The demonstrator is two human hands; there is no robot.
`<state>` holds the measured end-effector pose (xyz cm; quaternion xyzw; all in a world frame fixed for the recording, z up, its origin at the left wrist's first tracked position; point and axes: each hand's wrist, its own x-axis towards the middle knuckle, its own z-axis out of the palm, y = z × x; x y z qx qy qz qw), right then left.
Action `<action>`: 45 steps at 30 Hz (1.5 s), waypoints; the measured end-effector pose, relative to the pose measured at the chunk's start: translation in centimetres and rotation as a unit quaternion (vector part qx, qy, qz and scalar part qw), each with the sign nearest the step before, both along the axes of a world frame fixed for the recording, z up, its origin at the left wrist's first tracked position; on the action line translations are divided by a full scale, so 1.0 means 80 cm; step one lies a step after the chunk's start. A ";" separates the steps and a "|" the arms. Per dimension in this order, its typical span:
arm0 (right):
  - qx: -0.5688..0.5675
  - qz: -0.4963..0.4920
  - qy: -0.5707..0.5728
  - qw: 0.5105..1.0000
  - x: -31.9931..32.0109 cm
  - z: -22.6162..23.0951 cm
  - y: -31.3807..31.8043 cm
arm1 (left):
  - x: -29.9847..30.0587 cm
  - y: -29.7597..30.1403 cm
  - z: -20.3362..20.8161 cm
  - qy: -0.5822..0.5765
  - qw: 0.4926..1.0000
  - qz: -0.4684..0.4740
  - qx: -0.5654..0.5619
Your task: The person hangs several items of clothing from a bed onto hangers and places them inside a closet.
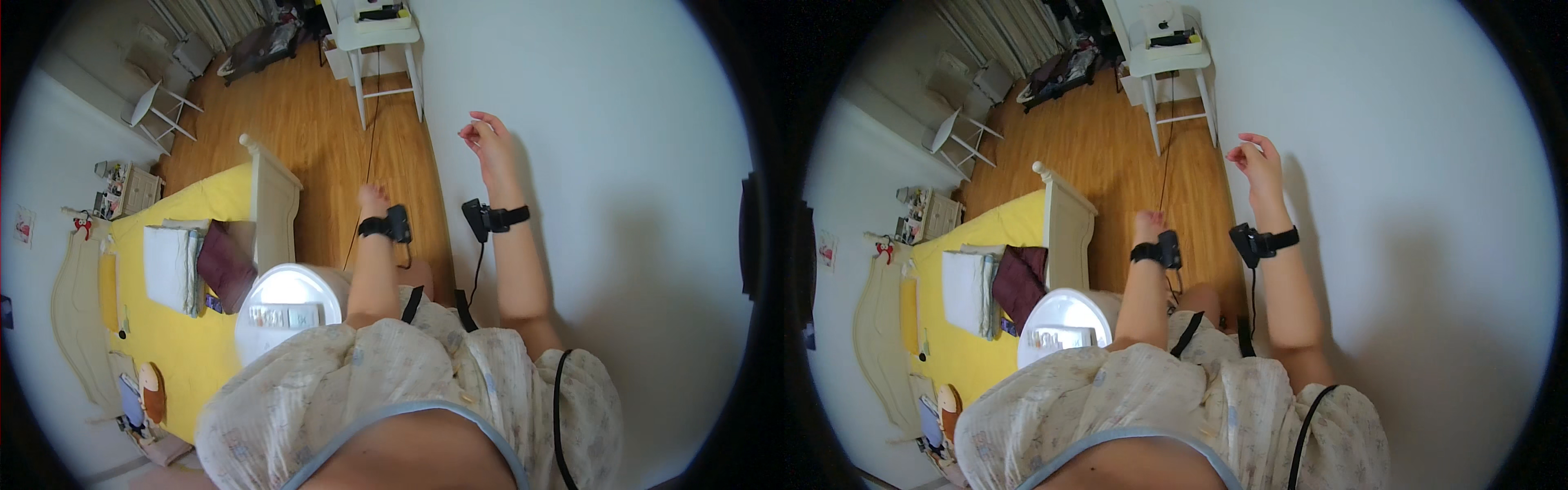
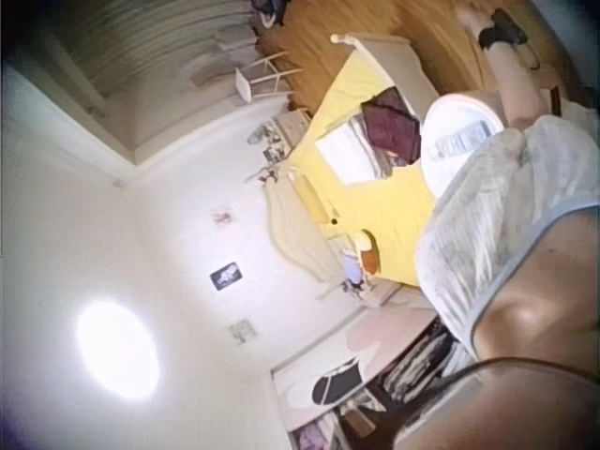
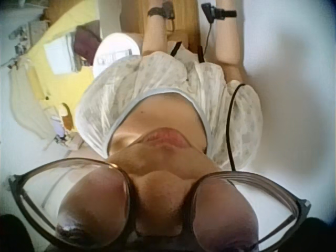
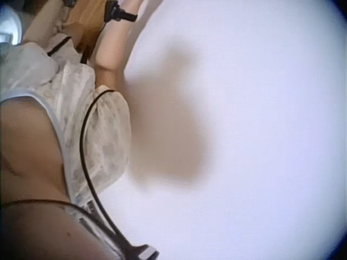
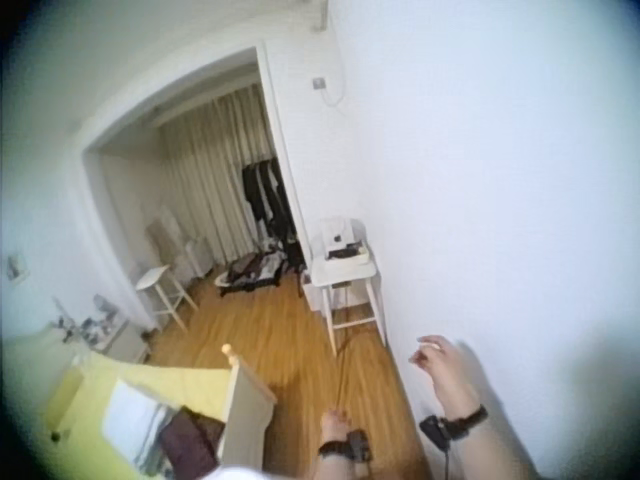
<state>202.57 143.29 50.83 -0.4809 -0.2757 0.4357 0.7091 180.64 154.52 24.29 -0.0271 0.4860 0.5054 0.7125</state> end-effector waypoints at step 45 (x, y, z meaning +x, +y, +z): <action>-0.088 0.345 -0.027 0.934 -0.379 0.254 1.323 | -0.468 0.275 0.081 -0.010 0.780 0.609 -0.145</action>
